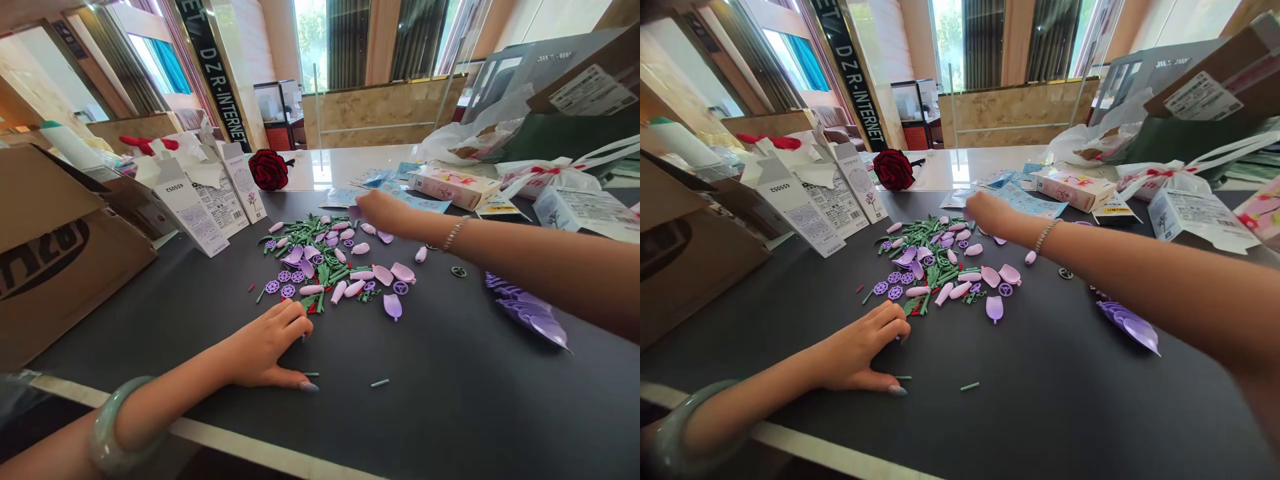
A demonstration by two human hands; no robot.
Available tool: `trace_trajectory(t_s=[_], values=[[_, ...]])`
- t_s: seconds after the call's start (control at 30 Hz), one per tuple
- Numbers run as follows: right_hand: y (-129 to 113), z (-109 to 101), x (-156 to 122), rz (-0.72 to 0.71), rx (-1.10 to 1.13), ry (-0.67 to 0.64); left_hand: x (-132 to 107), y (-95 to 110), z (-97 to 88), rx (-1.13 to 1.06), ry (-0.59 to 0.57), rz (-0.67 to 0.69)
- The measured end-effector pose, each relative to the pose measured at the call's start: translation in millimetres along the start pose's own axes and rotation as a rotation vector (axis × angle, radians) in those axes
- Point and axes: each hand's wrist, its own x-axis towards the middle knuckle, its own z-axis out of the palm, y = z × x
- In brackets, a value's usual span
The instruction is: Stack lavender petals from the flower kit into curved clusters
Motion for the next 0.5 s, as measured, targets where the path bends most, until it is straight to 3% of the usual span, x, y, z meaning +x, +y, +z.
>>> trace_trajectory(t_s=[0.17, 0.3, 0.4, 0.5], values=[[-39, -19, -99, -0.282, 0.003, -0.202, 6, 0, -0.8, 0.044, -0.001, 0.039], [-56, -12, -174, -0.387, 0.17, -0.496, 21, -2, 2.7, 0.125, 0.029, 0.102], [-56, 3, -204, -0.417, 0.255, -0.588, 36, -5, 5.0, 0.192, 0.064, 0.136], [-50, 14, -215, -0.4, 0.216, -0.553, 50, -8, 5.7, 0.249, 0.105, 0.141]])
